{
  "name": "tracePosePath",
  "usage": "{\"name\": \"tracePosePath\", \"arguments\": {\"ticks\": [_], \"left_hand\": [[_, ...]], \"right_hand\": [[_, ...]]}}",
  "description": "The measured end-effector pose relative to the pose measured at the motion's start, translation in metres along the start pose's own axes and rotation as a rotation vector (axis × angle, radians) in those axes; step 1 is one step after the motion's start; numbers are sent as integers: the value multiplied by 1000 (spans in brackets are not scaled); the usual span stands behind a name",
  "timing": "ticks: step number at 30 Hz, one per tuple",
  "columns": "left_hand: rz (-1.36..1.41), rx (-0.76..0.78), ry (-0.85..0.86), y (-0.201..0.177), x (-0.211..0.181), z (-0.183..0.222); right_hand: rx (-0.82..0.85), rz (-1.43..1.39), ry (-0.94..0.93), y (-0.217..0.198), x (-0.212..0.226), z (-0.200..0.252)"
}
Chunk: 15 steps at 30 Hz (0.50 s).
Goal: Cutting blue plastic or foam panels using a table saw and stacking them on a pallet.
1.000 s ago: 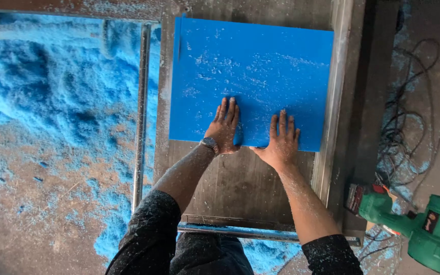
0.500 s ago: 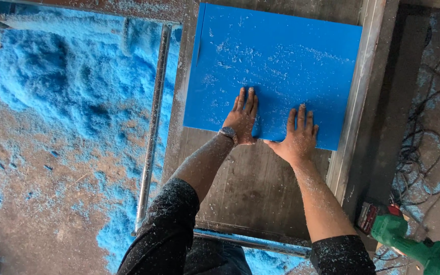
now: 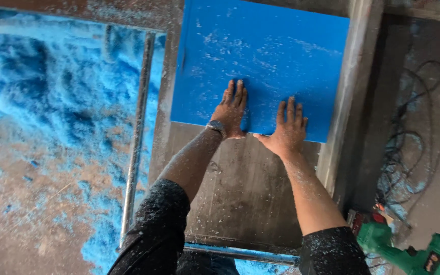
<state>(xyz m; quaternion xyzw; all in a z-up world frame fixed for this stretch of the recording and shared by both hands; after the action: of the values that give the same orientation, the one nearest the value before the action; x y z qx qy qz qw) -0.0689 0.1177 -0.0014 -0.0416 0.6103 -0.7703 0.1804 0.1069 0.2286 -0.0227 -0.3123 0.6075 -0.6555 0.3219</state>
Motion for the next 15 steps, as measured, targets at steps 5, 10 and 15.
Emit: {"name": "tracePosePath", "arguments": {"ticks": [5,10,15], "left_hand": [[-14,-17,-1,6,9,-21],[-70,10,-29,2,18,-37],[-40,3,-35,-7,21,-54]], "right_hand": [[37,-41,14,-3,-3,-19],[54,-52,16,-3,-6,-38],[64,-40,15,-7,-10,-56]]}}
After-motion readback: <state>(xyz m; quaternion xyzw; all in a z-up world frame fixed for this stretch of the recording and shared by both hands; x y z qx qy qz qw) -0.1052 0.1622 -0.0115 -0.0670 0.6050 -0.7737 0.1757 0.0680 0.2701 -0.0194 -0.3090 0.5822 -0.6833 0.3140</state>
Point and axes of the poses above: each hand's wrist, its own z-axis away from the middle knuckle, its own y-axis out of the palm, x = y × z, the point moved 3 cm from there along -z, towards the middle knuckle, and after that the axes turned 2 degrees about -y, right-handed, at the moved point
